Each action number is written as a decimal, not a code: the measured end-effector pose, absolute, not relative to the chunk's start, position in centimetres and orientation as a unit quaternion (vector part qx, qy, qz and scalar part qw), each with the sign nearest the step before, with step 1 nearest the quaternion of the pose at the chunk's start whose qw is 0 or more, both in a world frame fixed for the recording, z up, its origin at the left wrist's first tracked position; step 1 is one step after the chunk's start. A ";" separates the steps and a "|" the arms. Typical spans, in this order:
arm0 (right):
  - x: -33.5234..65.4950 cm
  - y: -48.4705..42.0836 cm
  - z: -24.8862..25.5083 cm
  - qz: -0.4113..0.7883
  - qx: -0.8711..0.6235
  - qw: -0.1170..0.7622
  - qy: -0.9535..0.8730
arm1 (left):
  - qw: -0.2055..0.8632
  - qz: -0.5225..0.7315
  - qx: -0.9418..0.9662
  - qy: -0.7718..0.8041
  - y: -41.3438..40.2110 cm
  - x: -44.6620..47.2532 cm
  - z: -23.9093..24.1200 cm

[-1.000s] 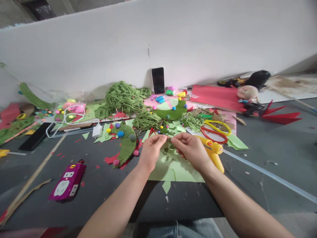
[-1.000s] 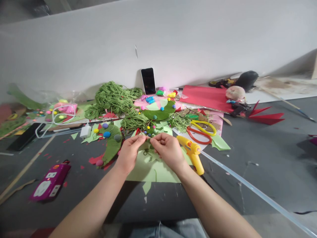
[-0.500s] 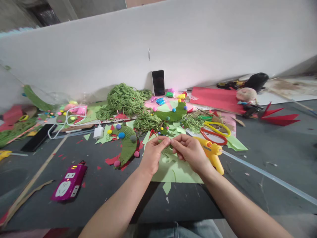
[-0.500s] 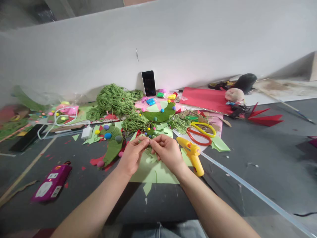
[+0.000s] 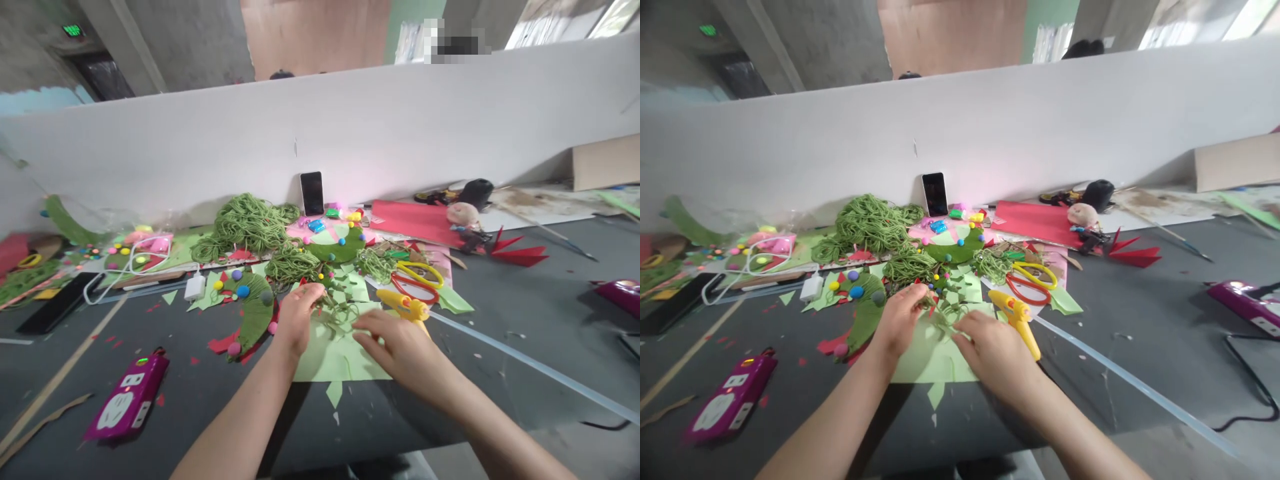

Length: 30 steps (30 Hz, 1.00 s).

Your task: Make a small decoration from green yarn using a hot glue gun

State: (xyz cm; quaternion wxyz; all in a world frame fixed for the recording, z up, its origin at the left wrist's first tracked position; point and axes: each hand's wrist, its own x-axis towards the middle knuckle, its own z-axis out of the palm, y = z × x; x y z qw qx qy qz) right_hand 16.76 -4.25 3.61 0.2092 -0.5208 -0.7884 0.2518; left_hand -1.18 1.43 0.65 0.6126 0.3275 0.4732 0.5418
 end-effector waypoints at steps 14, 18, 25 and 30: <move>23.8 -3.3 -1.7 0.322 -0.683 0.213 -0.621 | 0.635 0.498 0.357 0.470 1.3 -1.0 0.0; 22.4 -2.0 -0.6 0.362 -0.651 0.303 -0.595 | 0.620 0.500 0.352 0.492 1.7 -1.4 -0.2; 20.6 0.5 3.1 0.442 -0.534 0.377 -0.614 | 0.606 0.513 0.319 0.517 2.2 -1.7 -0.3; 19.0 0.2 1.5 0.491 -0.475 0.405 -0.608 | 0.611 0.521 0.322 0.502 1.9 -1.6 -0.1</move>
